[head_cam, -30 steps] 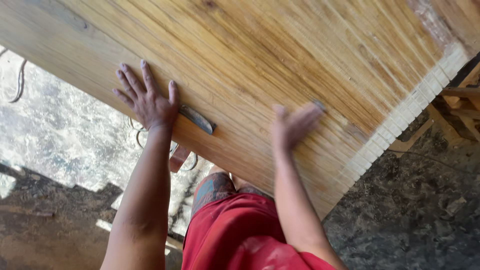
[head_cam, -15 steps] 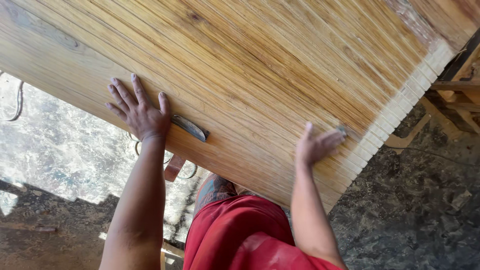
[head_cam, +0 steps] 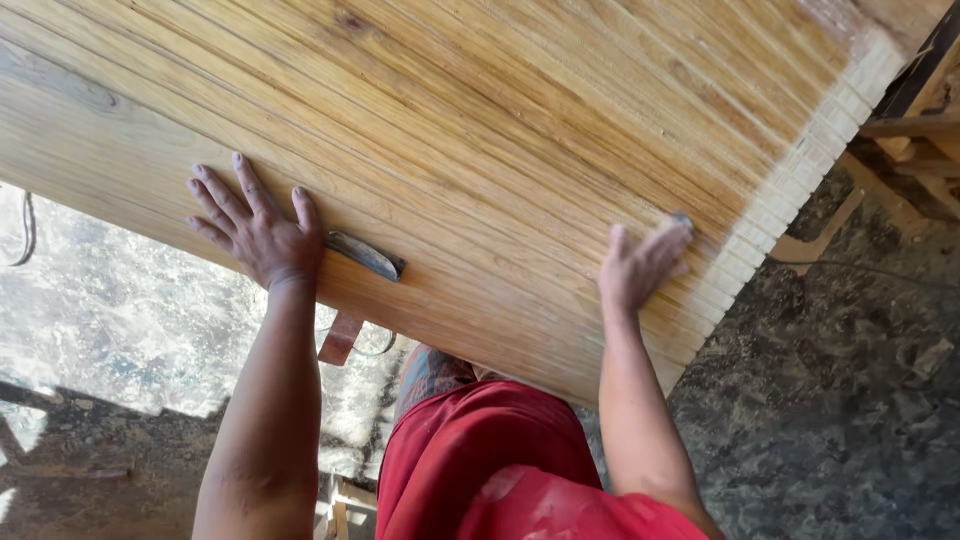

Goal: The person sands a large wooden board using a sanding block, moving it back and forth across the surface. They pause to inspect the sanding block and then continue sanding different sections of the board.

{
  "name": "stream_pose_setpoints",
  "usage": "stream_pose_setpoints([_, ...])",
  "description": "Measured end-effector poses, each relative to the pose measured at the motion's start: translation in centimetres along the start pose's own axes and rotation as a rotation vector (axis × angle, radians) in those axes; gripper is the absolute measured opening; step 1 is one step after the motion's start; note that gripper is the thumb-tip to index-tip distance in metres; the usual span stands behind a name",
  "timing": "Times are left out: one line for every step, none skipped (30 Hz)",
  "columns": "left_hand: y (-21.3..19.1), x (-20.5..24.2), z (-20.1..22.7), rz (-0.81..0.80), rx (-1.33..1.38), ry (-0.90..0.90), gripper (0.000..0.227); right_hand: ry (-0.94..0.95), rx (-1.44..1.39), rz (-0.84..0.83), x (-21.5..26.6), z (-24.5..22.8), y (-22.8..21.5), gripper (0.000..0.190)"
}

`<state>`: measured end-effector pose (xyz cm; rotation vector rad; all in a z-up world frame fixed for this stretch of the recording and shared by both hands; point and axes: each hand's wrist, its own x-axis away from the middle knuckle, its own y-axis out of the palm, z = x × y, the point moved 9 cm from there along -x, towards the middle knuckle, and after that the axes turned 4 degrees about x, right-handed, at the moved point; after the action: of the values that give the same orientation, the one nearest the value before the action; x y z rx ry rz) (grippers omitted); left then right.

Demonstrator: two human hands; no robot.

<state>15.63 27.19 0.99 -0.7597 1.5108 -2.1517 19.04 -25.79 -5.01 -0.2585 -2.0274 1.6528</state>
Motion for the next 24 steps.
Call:
stream_pose_setpoints([-0.1, 0.0, 0.2, 0.008, -0.009, 0.013, 0.081, 0.135, 0.009, -0.011, -0.3, 1.4, -0.3, 0.099])
stream_pose_setpoints([-0.2, -0.1, 0.4, 0.016, -0.02, 0.027, 0.081, 0.273, 0.017, -0.024, -0.2, 1.2, -0.3, 0.098])
stream_pose_setpoints([-0.2, -0.4, 0.8, 0.024, -0.03, 0.042, 0.081, 0.211, -0.108, -0.015, -0.5, -2.0, 0.1, 0.1])
stream_pose_setpoints([-0.1, -0.7, 1.0, 0.032, -0.023, 0.039, 0.081, 0.155, -0.231, -0.01, 0.0, -6.2, 1.0, 0.104])
stream_pose_setpoints([-0.1, -1.0, 1.0, 0.041, -0.015, 0.036, 0.081, -0.074, -0.192, -0.035, 0.2, -12.1, 1.8, 0.108])
stream_pose_setpoints([-0.1, -0.5, 0.6, 0.026, -0.02, 0.036, 0.081, -0.204, 0.035, -0.095, 0.7, -16.6, 3.4, 0.118])
stream_pose_setpoints([-0.2, -0.1, 0.1, 0.005, -0.027, 0.044, 0.08, -0.406, -0.188, -0.05, 2.5, -21.0, 3.7, 0.116])
stream_pose_setpoints([0.2, 0.2, 0.0, 0.008, -0.012, 0.037, 0.08, -0.559, 0.059, -0.073, 3.3, -24.2, 5.2, 0.117])
stream_pose_setpoints([0.5, 0.6, 0.0, 0.01, 0.003, 0.031, 0.08, -0.706, 0.311, -0.093, 3.6, -25.8, 6.6, 0.119])
stream_pose_setpoints([0.3, 0.0, 0.2, 0.016, -0.005, 0.034, 0.08, -0.724, 0.317, -0.065, 3.0, -26.0, 6.4, 0.117])
stream_pose_setpoints([0.2, -0.6, 0.4, 0.022, -0.013, 0.037, 0.079, -0.741, 0.323, -0.037, 2.4, -24.9, 5.8, 0.116])
stream_pose_setpoints([0.3, -0.3, 0.2, 0.016, -0.025, 0.029, 0.079, -0.763, 0.336, -0.023, 2.3, -22.3, 5.1, 0.116])
stream_pose_setpoints([0.4, -0.1, 0.1, 0.003, -0.04, 0.033, 0.078, -0.616, 0.048, -0.042, 1.2, -17.6, 3.0, 0.114])
stream_pose_setpoints([0.4, -0.4, 0.2, 0.008, -0.05, 0.03, 0.077, -0.361, 0.063, -0.12, -0.7, -12.5, 2.4, 0.122])
stream_pose_setpoints([0.3, -0.8, 0.3, 0.012, -0.06, 0.026, 0.076, -0.302, -0.028, -0.054, -1.3, -8.7, -0.1, 0.114])
stream_pose_setpoints([0.2, -0.9, 0.4, 0.019, -0.054, 0.024, 0.077, -0.105, -0.035, -0.085, -1.8, -5.1, -1.0, 0.108])
stream_pose_setpoints([0.2, -1.2, 0.4, 0.027, -0.048, 0.023, 0.078, 0.014, 0.003, -0.066, -2.2, -3.7, -1.9, 0.106])
stream_pose_setpoints([0.2, -0.7, 0.1, 0.013, -0.054, 0.024, 0.08, 0.149, 0.053, -0.063, -0.8, -2.7, -2.4, 0.104])
stream_pose_setpoints([0.1, -0.2, -0.2, -0.004, -0.051, 0.02, 0.08, 0.075, -0.038, -0.068, 0.7, -5.0, -2.2, 0.106])
stream_pose_setpoints([0.1, -0.5, -0.1, 0.002, -0.037, 0.02, 0.08, -0.011, -0.143, -0.057, 1.7, -9.3, -1.2, 0.107])
stream_pose_setpoints([0.1, -0.7, 0.1, 0.009, -0.022, 0.02, 0.081, -0.097, -0.249, -0.048, 3.2, -14.5, 0.2, 0.109])
stream_pose_setpoints([-0.1, -0.9, 0.0, 0.013, -0.016, 0.017, 0.08, -0.298, -0.258, -0.075, 6.0, -20.2, 1.9, 0.111])
stream_pose_setpoints([-0.1, -1.0, 0.0, 0.017, -0.011, 0.015, 0.08, -0.544, -0.198, -0.051, 8.4, -26.6, 3.7, 0.123])
stream_pose_setpoints([0.2, 0.0, -0.1, 0.005, -0.001, 0.006, 0.079, -0.731, 0.068, -0.179, 11.5, -30.5, 7.4, 0.121])
